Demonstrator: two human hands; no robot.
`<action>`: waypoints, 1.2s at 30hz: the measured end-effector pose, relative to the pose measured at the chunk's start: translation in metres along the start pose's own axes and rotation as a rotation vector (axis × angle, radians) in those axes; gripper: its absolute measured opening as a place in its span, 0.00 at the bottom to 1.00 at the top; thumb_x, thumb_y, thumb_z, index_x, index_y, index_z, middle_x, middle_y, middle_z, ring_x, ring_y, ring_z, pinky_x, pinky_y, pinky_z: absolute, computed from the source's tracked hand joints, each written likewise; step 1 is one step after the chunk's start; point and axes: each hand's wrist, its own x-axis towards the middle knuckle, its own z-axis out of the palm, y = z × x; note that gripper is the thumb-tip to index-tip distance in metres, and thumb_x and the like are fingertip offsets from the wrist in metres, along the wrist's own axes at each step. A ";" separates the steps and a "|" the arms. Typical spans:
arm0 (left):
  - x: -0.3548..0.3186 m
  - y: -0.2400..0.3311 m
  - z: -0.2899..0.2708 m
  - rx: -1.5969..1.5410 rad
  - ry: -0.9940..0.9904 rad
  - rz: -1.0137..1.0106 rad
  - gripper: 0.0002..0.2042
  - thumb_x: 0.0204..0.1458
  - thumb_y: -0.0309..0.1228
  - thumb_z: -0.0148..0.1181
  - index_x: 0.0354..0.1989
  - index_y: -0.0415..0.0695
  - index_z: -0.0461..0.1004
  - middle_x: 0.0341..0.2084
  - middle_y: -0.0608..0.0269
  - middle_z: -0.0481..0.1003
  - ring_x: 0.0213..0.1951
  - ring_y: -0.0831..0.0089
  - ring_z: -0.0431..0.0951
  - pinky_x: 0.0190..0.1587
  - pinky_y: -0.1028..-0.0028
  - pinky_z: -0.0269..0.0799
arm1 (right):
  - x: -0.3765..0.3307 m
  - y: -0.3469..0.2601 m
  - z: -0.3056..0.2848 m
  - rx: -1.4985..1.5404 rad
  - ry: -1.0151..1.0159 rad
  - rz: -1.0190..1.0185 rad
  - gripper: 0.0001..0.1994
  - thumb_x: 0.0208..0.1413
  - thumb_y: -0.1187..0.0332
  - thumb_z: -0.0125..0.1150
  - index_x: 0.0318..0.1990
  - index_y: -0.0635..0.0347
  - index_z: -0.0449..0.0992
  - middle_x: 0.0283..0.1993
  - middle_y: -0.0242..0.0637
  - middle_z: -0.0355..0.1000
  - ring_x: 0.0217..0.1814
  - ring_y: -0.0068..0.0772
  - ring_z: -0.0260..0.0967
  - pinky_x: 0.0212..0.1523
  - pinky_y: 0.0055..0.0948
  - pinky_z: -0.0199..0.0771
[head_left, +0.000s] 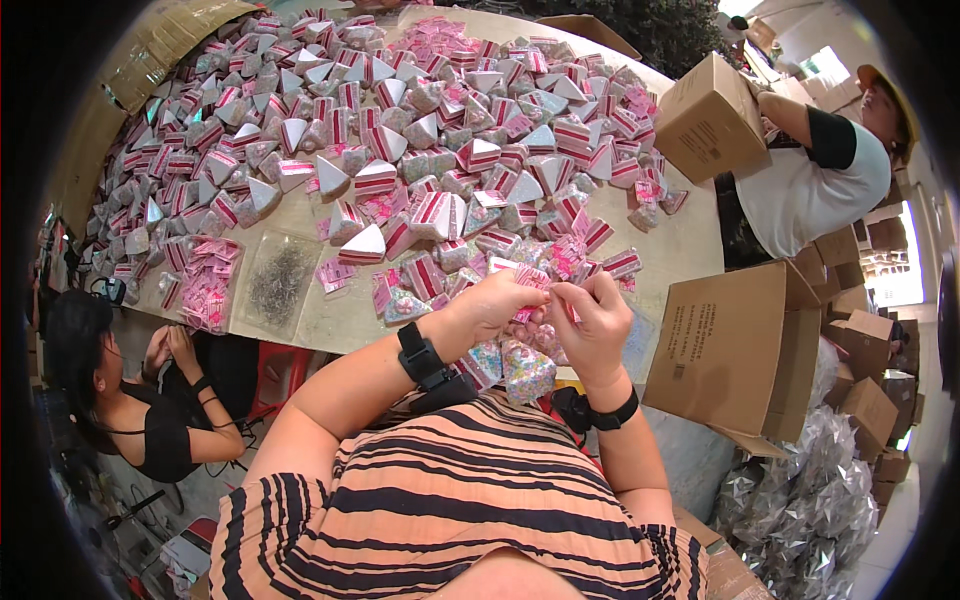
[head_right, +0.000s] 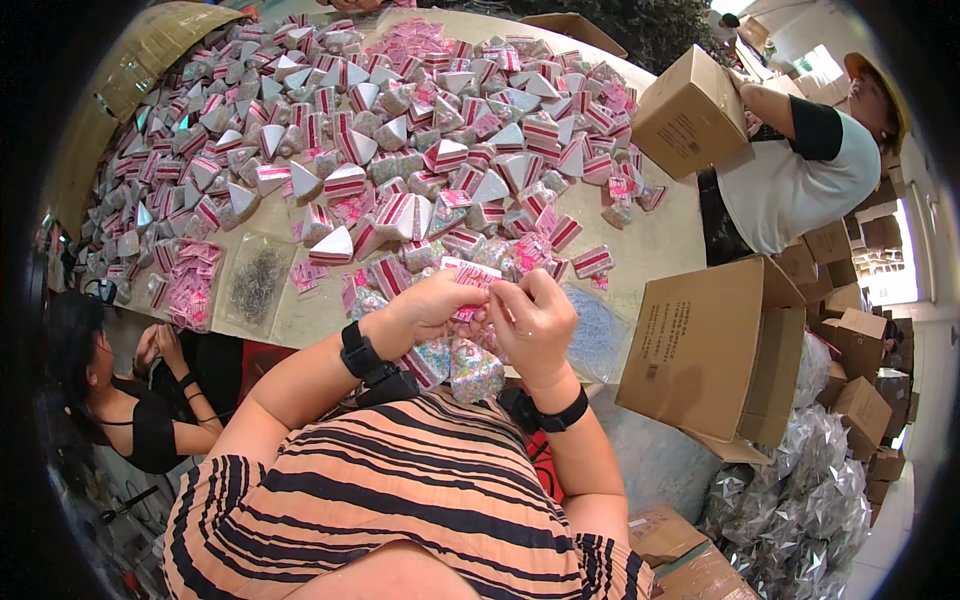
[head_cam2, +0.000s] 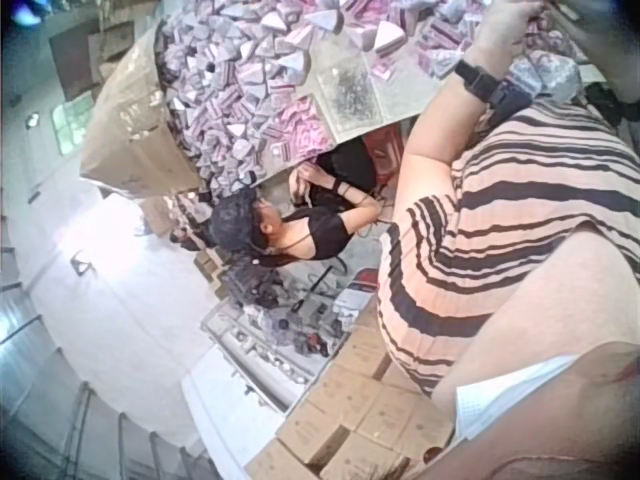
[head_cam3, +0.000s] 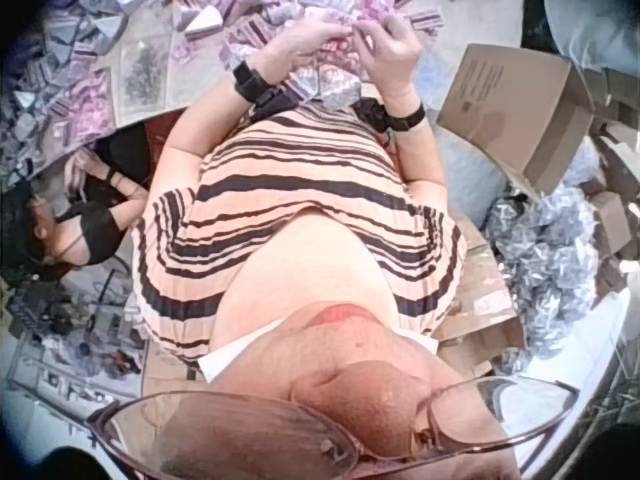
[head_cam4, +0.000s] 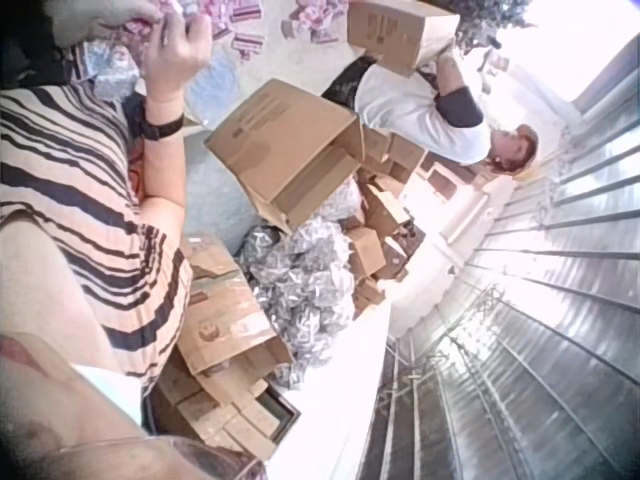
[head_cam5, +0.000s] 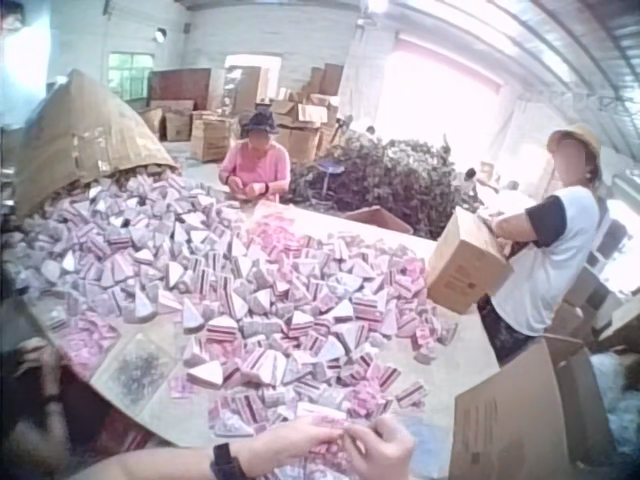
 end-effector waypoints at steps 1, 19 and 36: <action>0.001 -0.001 -0.001 -0.010 -0.001 0.005 0.05 0.50 0.29 0.53 0.28 0.40 0.71 0.16 0.65 0.70 0.16 0.78 0.69 0.14 0.79 0.61 | 0.000 -0.001 0.001 -0.003 -0.019 -0.003 0.08 0.33 0.76 0.66 0.25 0.56 0.76 0.20 0.32 0.58 0.19 0.30 0.59 0.18 0.28 0.59; -0.001 -0.011 -0.002 0.507 -0.024 0.450 0.14 0.50 0.22 0.46 0.46 0.35 0.67 0.29 0.59 0.75 0.33 0.73 0.75 0.37 0.74 0.71 | -0.008 -0.012 0.006 -0.135 -0.083 -0.127 0.06 0.36 0.76 0.65 0.24 0.58 0.73 0.20 0.35 0.61 0.20 0.35 0.63 0.20 0.30 0.62; -0.018 -0.001 0.015 0.972 0.021 0.516 0.16 0.46 0.23 0.49 0.46 0.37 0.64 0.35 0.40 0.72 0.41 0.46 0.72 0.41 0.58 0.68 | -0.015 -0.001 -0.002 0.838 -0.194 0.673 0.09 0.49 0.76 0.59 0.38 0.67 0.70 0.26 0.30 0.70 0.23 0.16 0.66 0.21 0.16 0.66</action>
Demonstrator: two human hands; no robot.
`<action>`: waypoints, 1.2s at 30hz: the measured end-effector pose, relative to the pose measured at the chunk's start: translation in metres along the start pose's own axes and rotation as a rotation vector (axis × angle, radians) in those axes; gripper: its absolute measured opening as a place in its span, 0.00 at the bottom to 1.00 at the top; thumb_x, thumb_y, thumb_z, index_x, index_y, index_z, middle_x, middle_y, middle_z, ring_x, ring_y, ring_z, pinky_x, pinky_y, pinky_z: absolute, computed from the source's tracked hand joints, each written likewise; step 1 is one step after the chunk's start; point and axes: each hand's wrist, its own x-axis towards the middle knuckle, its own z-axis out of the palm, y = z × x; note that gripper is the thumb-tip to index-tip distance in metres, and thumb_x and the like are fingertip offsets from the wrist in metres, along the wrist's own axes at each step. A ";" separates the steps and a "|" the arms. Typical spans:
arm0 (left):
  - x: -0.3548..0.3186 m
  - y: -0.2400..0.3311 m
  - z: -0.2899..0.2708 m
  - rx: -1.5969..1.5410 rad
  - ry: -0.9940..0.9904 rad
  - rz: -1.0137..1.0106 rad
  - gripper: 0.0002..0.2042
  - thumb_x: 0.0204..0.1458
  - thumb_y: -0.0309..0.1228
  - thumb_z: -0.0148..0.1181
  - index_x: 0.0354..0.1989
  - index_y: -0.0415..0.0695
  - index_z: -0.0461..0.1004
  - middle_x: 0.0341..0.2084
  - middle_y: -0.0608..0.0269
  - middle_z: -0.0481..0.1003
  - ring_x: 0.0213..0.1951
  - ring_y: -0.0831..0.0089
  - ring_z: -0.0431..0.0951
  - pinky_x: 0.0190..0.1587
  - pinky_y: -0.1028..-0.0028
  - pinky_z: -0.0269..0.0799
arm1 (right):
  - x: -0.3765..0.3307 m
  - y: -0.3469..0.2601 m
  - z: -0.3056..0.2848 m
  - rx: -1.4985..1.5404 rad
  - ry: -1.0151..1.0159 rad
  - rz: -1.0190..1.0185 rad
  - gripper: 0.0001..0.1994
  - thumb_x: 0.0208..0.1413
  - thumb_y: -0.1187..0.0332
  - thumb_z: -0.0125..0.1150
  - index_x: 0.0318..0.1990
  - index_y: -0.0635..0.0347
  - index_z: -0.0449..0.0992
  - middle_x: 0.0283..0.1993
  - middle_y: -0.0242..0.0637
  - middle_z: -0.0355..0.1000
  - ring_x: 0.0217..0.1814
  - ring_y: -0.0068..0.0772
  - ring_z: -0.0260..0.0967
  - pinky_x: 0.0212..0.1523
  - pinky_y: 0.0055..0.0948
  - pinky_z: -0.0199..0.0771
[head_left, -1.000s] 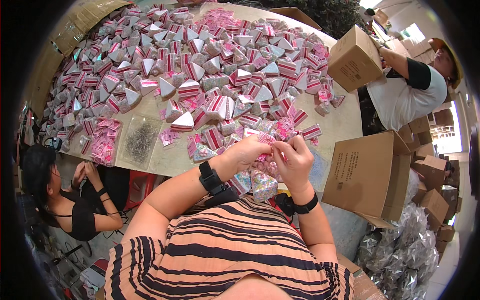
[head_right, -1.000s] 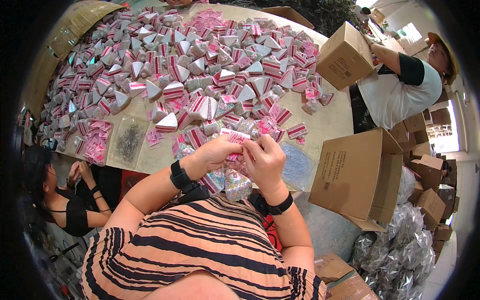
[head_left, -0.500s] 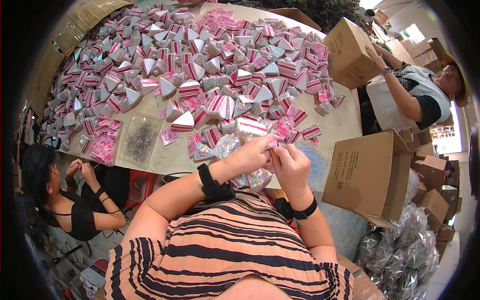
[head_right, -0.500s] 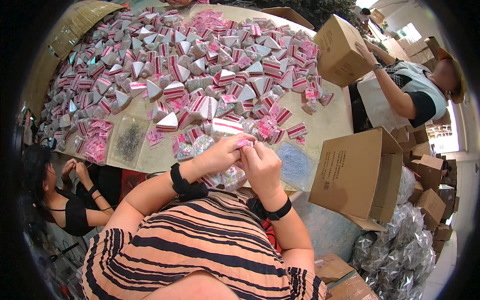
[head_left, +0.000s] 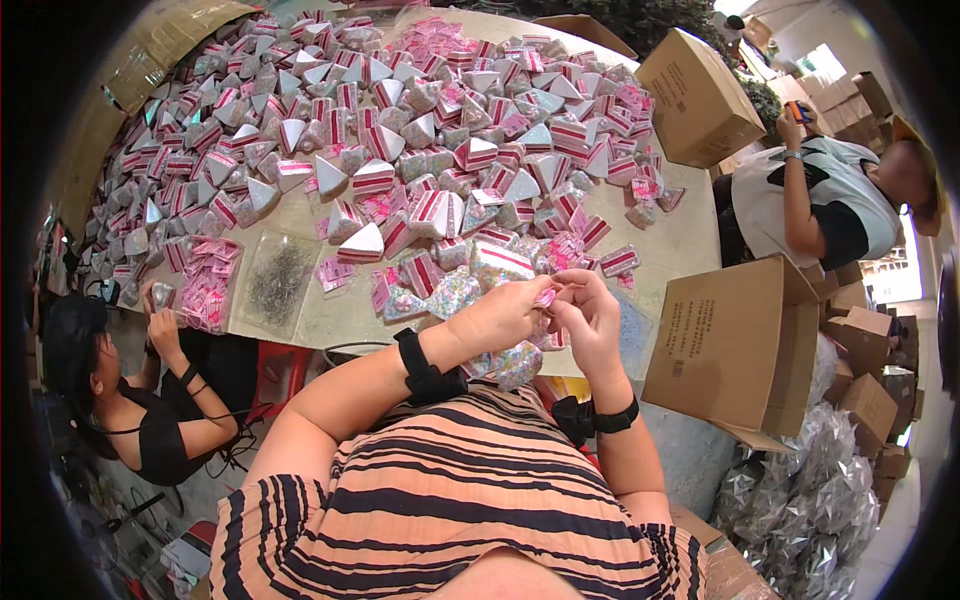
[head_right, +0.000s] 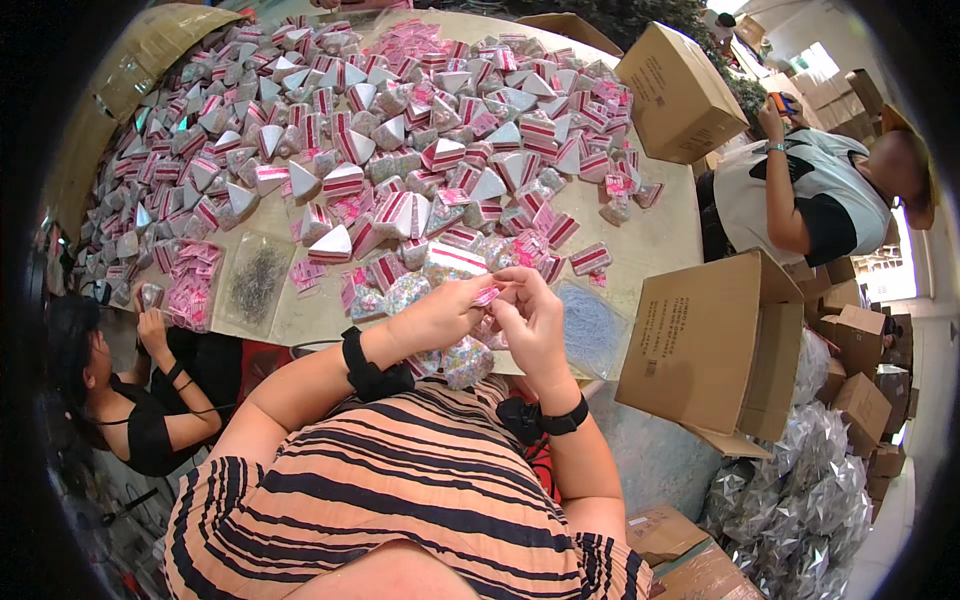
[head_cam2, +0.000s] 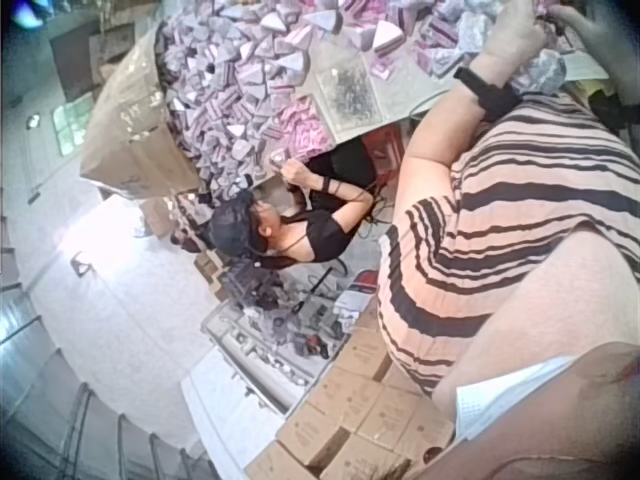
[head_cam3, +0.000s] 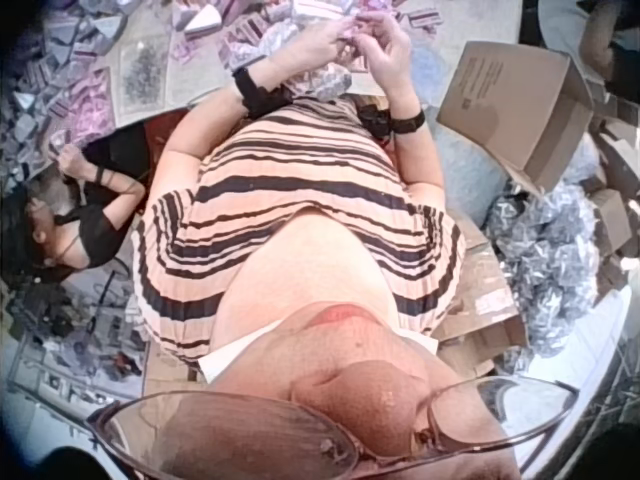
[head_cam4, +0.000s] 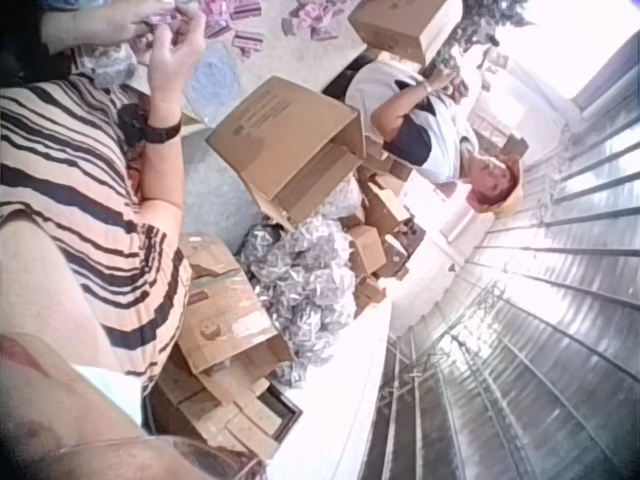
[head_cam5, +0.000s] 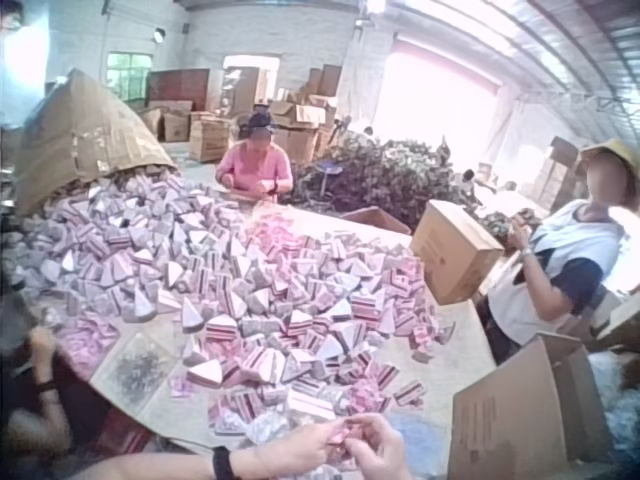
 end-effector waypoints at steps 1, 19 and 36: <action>0.000 0.001 0.000 0.039 -0.008 -0.002 0.16 0.45 0.23 0.48 0.46 0.37 0.64 0.35 0.40 0.72 0.41 0.46 0.72 0.41 0.58 0.68 | 0.001 -0.003 0.000 0.029 0.010 0.052 0.09 0.50 0.75 0.58 0.38 0.67 0.70 0.26 0.31 0.70 0.23 0.16 0.66 0.20 0.15 0.65; -0.002 -0.024 0.002 -0.718 -0.180 -0.240 0.15 0.55 0.36 0.54 0.47 0.43 0.67 0.30 0.71 0.70 0.29 0.85 0.69 0.31 0.81 0.67 | 0.003 0.015 -0.006 -0.020 0.168 0.090 0.03 0.53 0.76 0.57 0.29 0.66 0.73 0.20 0.22 0.65 0.20 0.07 0.55 0.20 0.11 0.51; 0.001 -0.091 -0.075 -0.652 0.408 -0.161 0.04 0.53 0.28 0.55 0.32 0.43 0.75 0.24 0.71 0.73 0.23 0.85 0.71 0.25 0.84 0.69 | 0.076 0.027 -0.009 -0.743 -0.204 -0.090 0.07 0.42 0.70 0.60 0.29 0.63 0.77 0.27 0.44 0.73 0.30 0.44 0.71 0.34 0.34 0.70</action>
